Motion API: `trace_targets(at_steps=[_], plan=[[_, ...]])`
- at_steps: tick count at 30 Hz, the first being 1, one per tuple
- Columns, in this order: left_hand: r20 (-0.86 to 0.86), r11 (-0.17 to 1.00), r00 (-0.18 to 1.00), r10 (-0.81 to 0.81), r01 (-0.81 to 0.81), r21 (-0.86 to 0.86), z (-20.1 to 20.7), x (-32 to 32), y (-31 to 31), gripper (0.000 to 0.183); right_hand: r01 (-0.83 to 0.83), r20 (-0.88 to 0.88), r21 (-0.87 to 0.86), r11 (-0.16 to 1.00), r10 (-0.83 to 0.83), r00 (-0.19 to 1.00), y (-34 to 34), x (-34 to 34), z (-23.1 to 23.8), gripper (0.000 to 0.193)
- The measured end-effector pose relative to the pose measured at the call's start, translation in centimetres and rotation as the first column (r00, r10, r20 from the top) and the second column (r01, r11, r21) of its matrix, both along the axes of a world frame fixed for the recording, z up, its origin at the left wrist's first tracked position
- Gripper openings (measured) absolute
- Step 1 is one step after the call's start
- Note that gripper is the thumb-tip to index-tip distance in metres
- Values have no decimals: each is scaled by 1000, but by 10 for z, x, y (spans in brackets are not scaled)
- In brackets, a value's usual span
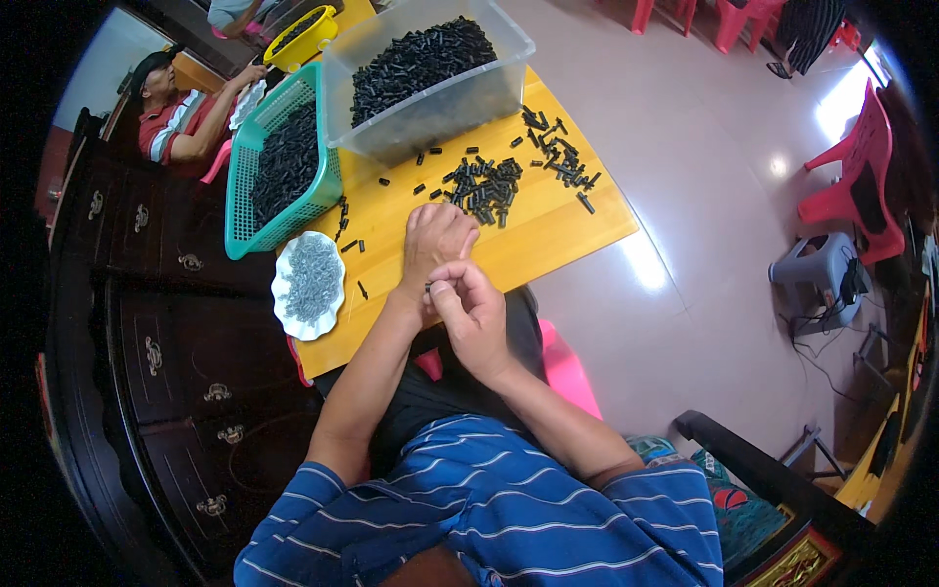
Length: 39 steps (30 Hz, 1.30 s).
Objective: The person picks up a small black component from a yellow table and inserts a small silver pin into it by hand. They repeat this process with several components, picking them from a pile on the table and placing the finished pieces into a separate pile or tray.
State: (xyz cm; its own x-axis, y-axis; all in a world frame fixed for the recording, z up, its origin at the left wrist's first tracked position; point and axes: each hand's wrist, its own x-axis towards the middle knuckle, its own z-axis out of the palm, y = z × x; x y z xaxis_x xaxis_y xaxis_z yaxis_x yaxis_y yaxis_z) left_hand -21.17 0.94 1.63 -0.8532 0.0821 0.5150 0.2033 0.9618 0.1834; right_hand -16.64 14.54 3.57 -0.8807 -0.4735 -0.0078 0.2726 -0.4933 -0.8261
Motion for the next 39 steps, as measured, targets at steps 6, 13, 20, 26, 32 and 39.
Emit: trace_targets(at_steps=[6, 13, 20, 26, 32, 39], plan=[[23, 863, 990, 142, -135, 487, 21, 22, -8, 5, 47, 74, -48, 998, -43, 996, -2, -4, -2, 14], [128, 577, 986, 106, -166, 800, 42, 67, -19, 8, -30, 113, -3, 1000, 30, 993, -4, -6, -6, 17], [133, 470, 990, -39, -99, 877, 47, 88, -16, 14, -94, 79, 21, 995, 93, 993, -5, -7, -8, 20], [136, 571, 990, -23, -98, 815, 63, 93, -11, 20, -105, 24, 12, 994, 105, 994, -7, -4, -12, 22], [150, 766, 989, -3, -94, 636, 80, 94, -17, 30, -102, -22, 62, 993, 103, 994, -5, -4, -11, 16], [342, 440, 882, -326, -179, 880, 81, 96, -42, 30, -339, 76, -50, 939, 342, 936, 0, -13, -16, 15]])
